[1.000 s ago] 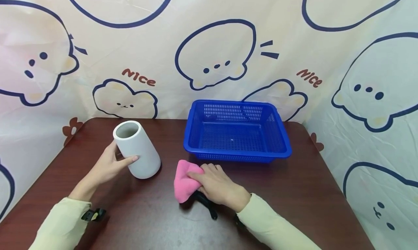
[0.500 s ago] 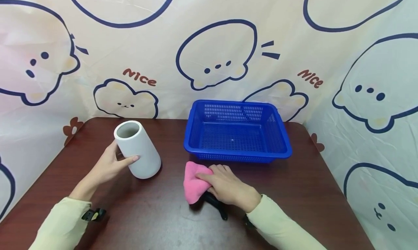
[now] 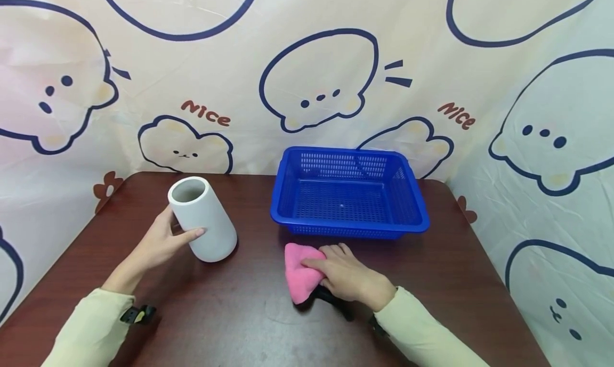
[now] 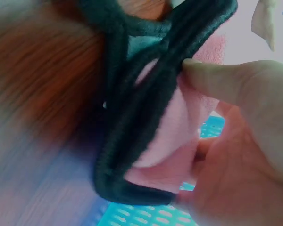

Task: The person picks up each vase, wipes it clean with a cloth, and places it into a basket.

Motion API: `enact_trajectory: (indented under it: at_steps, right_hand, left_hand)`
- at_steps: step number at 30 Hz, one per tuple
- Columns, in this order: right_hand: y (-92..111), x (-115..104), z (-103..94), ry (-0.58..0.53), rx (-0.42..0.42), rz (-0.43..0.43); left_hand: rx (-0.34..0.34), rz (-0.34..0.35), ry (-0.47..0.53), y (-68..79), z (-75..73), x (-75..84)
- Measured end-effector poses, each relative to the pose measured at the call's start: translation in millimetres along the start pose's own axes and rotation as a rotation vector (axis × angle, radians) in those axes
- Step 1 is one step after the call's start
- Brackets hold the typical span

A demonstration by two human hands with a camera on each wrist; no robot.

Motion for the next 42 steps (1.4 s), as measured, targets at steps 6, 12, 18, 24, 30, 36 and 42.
enact_trajectory:
  at_steps: [6,12,18,24,30,36,42]
  right_hand:
    - [4,2,-0.9,-0.055,-0.037,0.005]
    - [3,6,4.5,-0.149,-0.085,0.048]
    - [2,12,14.2,-0.153,-0.083,0.070]
    - [2,19,22.1,-0.167,-0.119,0.099]
    - [2,22,28.5,-0.137,-0.156,0.097]
    - [4,23,32.1,-0.118,-0.170,0.100]
    - [10,22,29.0,-0.161,-0.139,0.089]
  left_hand:
    - [-0.003,-0.003,0.000,-1.4,-1.1,0.8]
    - [-0.001,-0.003,0.001,-2.2,-3.5,1.6]
    - [-0.001,0.006,-0.002,-2.9,-4.0,1.0]
    - [-0.002,0.003,-0.006,-2.2,-3.6,-0.8]
    - [-0.003,0.007,-0.007,-1.7,-2.9,-1.5]
    - [-0.003,0.003,-0.007,-0.6,-3.3,-0.7]
    - [-0.003,0.008,-0.005,-0.5,-1.0,-1.1]
Point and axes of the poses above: each hand's wrist, its own y-axis away from the middle knuckle, its own z-axis out of the palm, x = y × z, the point moved 7 cm from there along -y, towards the middle knuckle, and after that the axes turned 10 degrees about -y, right-handed, at the moved point
